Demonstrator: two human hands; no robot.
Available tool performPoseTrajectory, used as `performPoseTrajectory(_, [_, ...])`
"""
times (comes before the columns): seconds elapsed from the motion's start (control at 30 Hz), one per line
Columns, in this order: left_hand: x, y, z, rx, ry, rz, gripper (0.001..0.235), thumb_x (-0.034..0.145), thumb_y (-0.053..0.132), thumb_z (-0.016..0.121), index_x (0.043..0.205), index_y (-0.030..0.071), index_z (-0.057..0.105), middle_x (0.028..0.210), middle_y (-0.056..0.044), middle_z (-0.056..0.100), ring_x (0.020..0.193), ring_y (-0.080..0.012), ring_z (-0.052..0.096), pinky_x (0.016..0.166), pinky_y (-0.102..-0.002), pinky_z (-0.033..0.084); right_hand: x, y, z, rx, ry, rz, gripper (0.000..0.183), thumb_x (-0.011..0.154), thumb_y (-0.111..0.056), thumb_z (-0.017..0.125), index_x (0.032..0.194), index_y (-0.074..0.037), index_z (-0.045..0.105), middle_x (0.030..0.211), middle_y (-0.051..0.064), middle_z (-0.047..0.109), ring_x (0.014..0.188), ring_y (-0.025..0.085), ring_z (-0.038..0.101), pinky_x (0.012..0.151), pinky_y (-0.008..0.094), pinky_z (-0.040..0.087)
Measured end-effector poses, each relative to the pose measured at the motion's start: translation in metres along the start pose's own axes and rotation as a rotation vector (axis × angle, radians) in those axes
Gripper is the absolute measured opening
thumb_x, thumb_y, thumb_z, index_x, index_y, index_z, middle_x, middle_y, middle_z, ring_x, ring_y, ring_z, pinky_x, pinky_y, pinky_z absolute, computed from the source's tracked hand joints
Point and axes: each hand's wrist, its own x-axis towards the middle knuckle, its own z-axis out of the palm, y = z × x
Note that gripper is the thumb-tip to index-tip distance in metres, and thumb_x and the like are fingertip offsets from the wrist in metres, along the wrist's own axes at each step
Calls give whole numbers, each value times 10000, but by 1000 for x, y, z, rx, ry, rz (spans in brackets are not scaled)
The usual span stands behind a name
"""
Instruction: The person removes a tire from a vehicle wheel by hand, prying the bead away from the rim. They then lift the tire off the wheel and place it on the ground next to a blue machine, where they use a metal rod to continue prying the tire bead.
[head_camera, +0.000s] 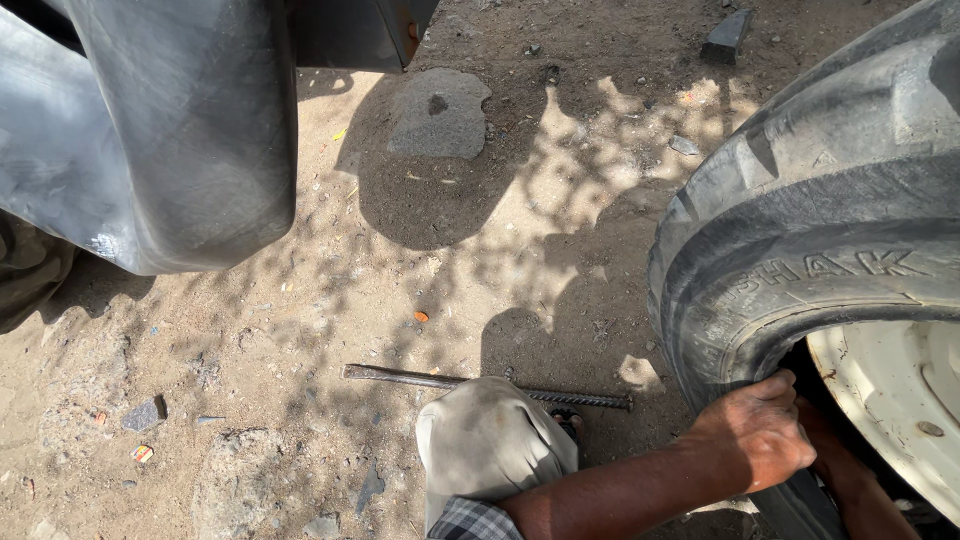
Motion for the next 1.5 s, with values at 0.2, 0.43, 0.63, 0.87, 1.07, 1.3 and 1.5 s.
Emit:
performPoseTrajectory(0.2, [13,21,-56,151,-82,45,220,1150,163,327,1265,172,514,1037,27,480,879,-83,453,887,-173,444,3,1,0,18,36,-16,656,1174,-493,74,1470,-240,602,1242,111,730,1125,344,677,944,371,534])
performPoseTrajectory(0.43, [19,30,-77,208,-93,91,258,1243,151,227,1335,141,468,1033,26,423,797,-70,426,794,-125,495,19,11,25,264,49,-34,480,1171,-436,307,1366,-145,636,1251,153,719,1175,321,662,979,364,542])
performPoseTrajectory(0.63, [4,19,-44,218,-197,18,215,1265,216,365,1258,108,552,1031,33,493,755,-67,471,685,-152,508,117,76,14,-1,-752,-551,368,1067,-313,457,1265,-102,683,1140,162,745,1043,307,697,908,385,555])
performPoseTrajectory(0.87, [-10,1,34,-2448,102,-464,138,996,116,626,886,66,694,913,-71,675,1009,-191,654,1124,-313,427,90,158,-52,282,-446,-475,258,945,-170,631,1148,-51,739,1011,173,775,888,290,738,826,410,571])
performPoseTrajectory(1.07, [-21,-25,89,-2683,206,-332,67,710,68,727,736,39,781,825,-162,725,1001,-300,673,1174,-417,392,-8,176,-91,1015,-546,-626,197,963,-139,615,1059,-16,734,895,131,790,831,185,801,712,360,677])
performPoseTrajectory(1.3, [-17,-30,91,-2639,176,-249,112,742,74,736,806,-6,783,853,-172,728,1034,-306,675,1191,-446,347,-60,163,-72,462,-511,-694,125,939,-144,661,974,-40,719,875,131,727,781,230,716,697,383,579])
performPoseTrajectory(1.5, [-17,-28,87,-2631,165,-220,116,734,80,739,806,1,785,865,-170,729,1043,-303,674,1202,-452,332,-56,162,-70,442,-532,-786,374,894,-31,608,1242,-113,717,1051,154,740,877,258,734,775,380,617])
